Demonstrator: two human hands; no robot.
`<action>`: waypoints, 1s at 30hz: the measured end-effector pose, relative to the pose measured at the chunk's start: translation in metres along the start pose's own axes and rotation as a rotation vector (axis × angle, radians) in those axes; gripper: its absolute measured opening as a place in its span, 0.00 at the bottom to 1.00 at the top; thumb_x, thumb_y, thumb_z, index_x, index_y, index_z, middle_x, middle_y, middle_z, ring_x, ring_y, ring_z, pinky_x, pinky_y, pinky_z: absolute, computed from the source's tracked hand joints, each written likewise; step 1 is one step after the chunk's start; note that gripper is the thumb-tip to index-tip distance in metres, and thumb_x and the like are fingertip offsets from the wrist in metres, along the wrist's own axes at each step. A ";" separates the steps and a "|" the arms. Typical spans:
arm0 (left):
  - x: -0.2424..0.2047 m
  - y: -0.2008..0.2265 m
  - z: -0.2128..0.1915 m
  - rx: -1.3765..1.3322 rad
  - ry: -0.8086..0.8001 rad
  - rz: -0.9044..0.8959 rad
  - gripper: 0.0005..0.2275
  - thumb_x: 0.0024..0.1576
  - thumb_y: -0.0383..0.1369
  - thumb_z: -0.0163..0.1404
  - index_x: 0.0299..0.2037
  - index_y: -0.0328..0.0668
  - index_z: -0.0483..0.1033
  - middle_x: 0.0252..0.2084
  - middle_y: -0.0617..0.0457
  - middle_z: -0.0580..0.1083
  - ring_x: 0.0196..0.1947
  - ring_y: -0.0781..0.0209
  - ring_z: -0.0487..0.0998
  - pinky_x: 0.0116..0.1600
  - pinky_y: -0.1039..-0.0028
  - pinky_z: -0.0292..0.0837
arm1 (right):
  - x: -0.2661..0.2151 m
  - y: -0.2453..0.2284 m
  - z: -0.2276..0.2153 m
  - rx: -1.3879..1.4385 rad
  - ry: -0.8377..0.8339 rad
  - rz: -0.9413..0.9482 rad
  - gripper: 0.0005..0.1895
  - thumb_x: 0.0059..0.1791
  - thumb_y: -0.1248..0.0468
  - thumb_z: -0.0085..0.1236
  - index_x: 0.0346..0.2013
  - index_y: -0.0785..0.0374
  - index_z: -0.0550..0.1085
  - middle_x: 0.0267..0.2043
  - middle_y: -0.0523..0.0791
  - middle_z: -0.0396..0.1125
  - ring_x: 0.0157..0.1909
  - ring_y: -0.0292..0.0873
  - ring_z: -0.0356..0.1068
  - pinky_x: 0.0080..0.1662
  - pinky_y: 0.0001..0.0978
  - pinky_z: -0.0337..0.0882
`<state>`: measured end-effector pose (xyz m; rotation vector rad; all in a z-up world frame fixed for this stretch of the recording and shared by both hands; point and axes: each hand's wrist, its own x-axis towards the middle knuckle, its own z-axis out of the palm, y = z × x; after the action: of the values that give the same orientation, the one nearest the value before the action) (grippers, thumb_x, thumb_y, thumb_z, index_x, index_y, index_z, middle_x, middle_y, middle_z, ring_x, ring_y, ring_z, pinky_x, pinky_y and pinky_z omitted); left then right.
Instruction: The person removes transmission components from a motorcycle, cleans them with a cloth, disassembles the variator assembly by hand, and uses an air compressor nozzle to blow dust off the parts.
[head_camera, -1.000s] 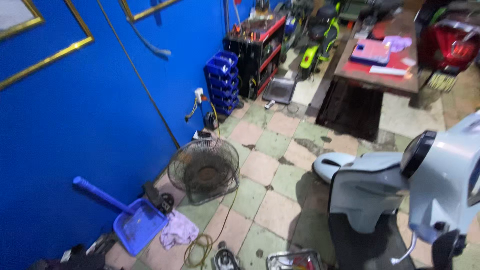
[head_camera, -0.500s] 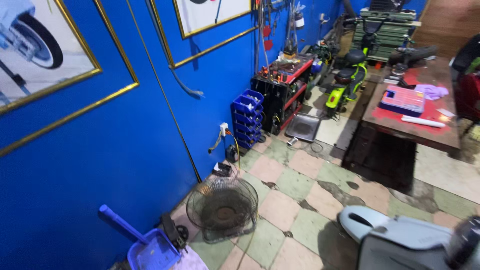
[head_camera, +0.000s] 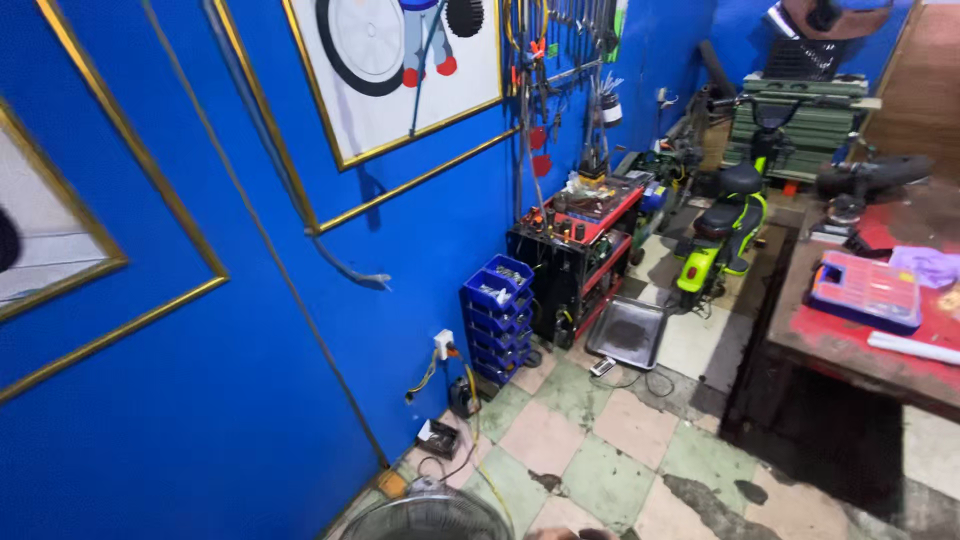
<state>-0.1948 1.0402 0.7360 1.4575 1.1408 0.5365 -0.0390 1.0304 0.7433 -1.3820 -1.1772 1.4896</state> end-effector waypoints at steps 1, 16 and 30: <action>0.019 0.007 -0.003 -0.008 -0.003 0.023 0.11 0.59 0.37 0.56 0.47 0.41 0.82 0.39 0.53 0.81 0.44 0.70 0.82 0.53 0.75 0.74 | 0.016 -0.010 -0.012 -0.010 0.007 -0.012 0.19 0.43 0.66 0.68 0.47 0.70 0.80 0.34 0.54 0.81 0.41 0.45 0.81 0.49 0.36 0.78; 0.192 0.378 -0.317 0.178 1.064 0.677 0.28 0.55 0.44 0.59 0.61 0.35 0.68 0.53 0.44 0.77 0.53 0.52 0.79 0.58 0.64 0.74 | 0.295 -0.089 -0.053 0.001 -0.106 -0.180 0.16 0.42 0.67 0.69 0.43 0.72 0.81 0.30 0.53 0.81 0.38 0.45 0.82 0.46 0.36 0.79; 0.344 0.636 -0.493 0.002 1.643 0.928 0.31 0.51 0.57 0.56 0.50 0.38 0.62 0.44 0.44 0.73 0.41 0.56 0.80 0.45 0.66 0.76 | 0.556 -0.214 -0.102 -0.002 -0.405 -0.197 0.18 0.44 0.67 0.65 0.48 0.68 0.78 0.35 0.49 0.79 0.38 0.43 0.79 0.45 0.36 0.78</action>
<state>-0.2450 1.6562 1.3561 1.3345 1.4787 2.6814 -0.0105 1.6323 0.7962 -0.9544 -1.5138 1.6690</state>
